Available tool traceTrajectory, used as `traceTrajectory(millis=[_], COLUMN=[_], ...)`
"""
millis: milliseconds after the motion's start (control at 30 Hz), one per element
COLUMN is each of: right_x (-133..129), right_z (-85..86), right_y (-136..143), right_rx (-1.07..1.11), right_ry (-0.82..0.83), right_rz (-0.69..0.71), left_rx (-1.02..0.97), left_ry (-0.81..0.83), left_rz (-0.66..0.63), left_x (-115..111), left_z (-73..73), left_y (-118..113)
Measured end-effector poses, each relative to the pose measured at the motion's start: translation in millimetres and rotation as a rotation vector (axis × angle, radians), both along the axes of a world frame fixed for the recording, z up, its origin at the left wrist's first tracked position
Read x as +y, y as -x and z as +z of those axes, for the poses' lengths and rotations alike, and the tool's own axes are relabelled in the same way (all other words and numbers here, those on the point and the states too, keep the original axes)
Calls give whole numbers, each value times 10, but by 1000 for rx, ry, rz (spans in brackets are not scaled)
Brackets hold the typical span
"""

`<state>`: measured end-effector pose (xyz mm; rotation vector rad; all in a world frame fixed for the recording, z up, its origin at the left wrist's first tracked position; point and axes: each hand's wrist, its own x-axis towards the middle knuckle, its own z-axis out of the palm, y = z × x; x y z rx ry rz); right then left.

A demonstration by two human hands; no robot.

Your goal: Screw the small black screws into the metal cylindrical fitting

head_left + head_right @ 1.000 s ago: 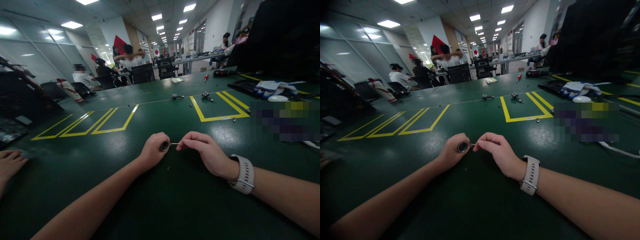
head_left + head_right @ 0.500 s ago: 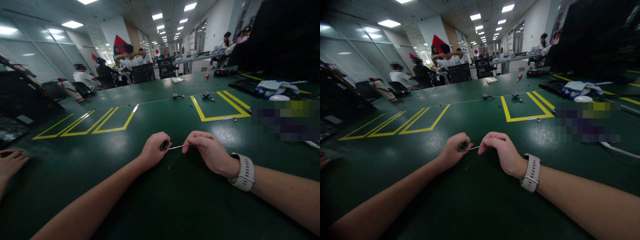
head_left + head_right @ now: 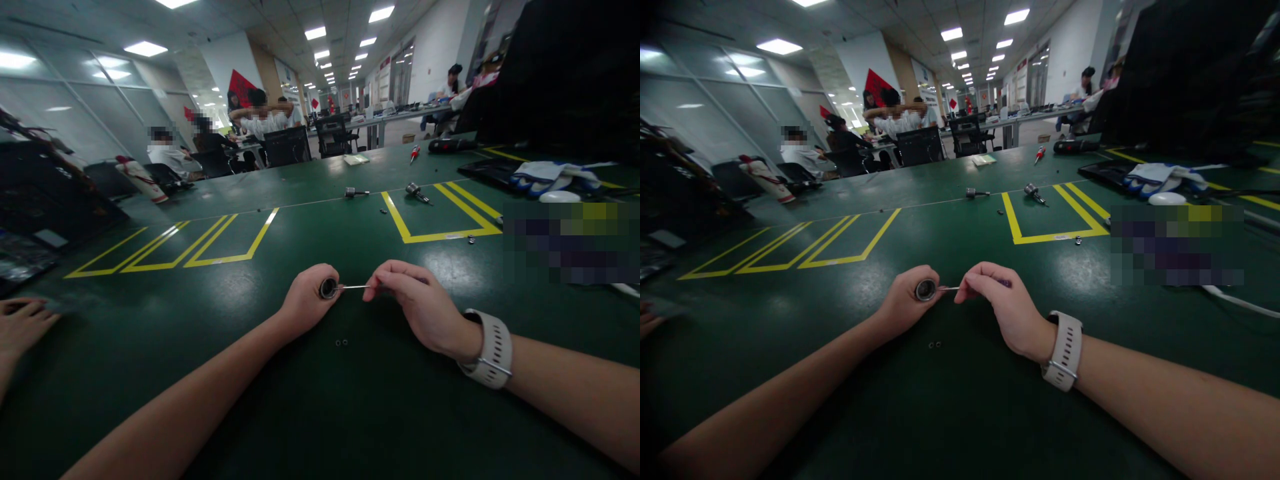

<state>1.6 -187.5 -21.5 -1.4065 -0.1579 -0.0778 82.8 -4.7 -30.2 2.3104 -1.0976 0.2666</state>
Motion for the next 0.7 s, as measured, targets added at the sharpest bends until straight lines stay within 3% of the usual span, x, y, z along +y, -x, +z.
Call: traceTrajectory(millis=[167,300,567,700], right_x=[42,87,56,27], right_z=[27,51,-6,16], right_y=[67,128,99,84], right_rx=[-56,-67,-67,-63], right_ry=[234,328,175,210], right_rz=[15,25,166,135], left_rx=[-5,-14,-4,-11], left_ry=[47,81,63,5], left_rz=[38,35,-12,-46], left_x=[-18,-19,-7,-10], left_z=[3,-7,-1,11], left_y=[12,4,18,36])
